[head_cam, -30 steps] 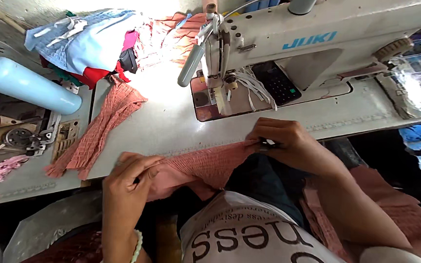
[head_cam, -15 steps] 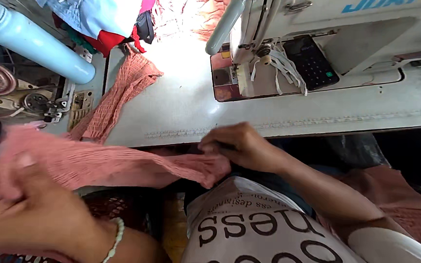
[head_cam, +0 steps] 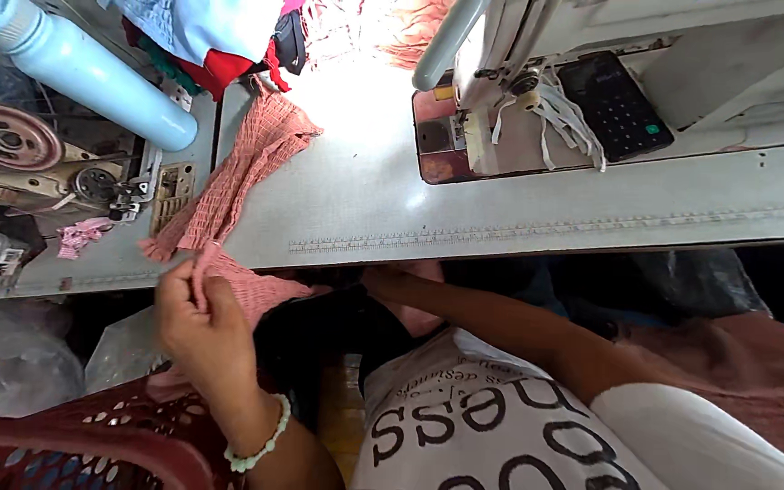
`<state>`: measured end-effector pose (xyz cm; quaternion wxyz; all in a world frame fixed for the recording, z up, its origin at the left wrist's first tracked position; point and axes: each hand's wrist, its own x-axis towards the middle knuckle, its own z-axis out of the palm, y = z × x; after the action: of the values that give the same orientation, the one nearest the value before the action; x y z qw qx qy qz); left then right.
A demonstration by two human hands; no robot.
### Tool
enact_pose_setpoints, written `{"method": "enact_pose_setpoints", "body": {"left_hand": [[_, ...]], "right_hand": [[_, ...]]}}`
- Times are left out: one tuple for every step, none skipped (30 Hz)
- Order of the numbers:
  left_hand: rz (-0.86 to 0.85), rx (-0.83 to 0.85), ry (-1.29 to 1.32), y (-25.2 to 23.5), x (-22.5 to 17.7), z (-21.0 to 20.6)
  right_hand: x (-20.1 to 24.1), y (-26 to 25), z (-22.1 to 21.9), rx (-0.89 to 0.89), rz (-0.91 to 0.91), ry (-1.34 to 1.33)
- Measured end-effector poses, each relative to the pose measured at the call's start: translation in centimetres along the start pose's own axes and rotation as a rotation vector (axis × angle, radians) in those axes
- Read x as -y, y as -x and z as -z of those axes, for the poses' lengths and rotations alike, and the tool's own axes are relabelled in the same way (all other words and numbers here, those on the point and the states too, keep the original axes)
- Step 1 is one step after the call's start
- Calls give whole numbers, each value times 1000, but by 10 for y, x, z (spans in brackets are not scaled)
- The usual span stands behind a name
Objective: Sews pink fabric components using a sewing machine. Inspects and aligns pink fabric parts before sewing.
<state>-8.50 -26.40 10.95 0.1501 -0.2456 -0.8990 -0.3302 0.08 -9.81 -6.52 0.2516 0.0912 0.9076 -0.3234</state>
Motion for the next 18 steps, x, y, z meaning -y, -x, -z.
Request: {"method": "enact_pose_setpoints", "body": {"left_hand": [[16, 42, 15, 4, 3, -2], [26, 79, 30, 8, 9, -3], [37, 104, 37, 12, 15, -5], [54, 116, 27, 15, 21, -6], [82, 120, 11, 19, 24, -7], [112, 113, -9, 22, 27, -8], [139, 110, -20, 24, 29, -9], [162, 113, -15, 26, 32, -10], [173, 117, -1, 26, 36, -11], [176, 120, 15, 26, 39, -12], [172, 129, 26, 26, 42, -12], [156, 129, 30, 26, 45, -13], [126, 109, 20, 26, 48, -15], [97, 80, -7, 25, 49, -17], [76, 50, -44, 24, 49, -18], [65, 17, -80, 23, 49, -18], [67, -22, -107, 22, 48, -18], [78, -69, -121, 21, 48, -18]], "right_hand": [[-6, -11, -6, -68, -49, -82], [-11, -23, -18, -213, -85, -145], [-10, -29, -17, -268, -120, -187], [-1, -28, -3, -170, -172, -224], [15, -19, 17, -47, -249, -288], [26, -13, 32, 24, -314, -334], [28, -10, 39, 46, -315, -325], [23, -10, 37, 18, -267, -289], [13, -15, 27, -28, -199, -240], [0, -21, 14, -72, -121, -187], [-7, -23, 7, -115, -61, -176], [-9, -20, 6, -127, -27, -173], [-9, -14, 9, -116, -6, -160], [-7, -8, 14, -102, 7, -137], [-5, -1, 18, -94, 19, -102], [-6, 5, 17, -119, 46, -68], [-9, 10, 12, -178, 92, -56], [-16, 13, 2, -292, 170, -56]]}}
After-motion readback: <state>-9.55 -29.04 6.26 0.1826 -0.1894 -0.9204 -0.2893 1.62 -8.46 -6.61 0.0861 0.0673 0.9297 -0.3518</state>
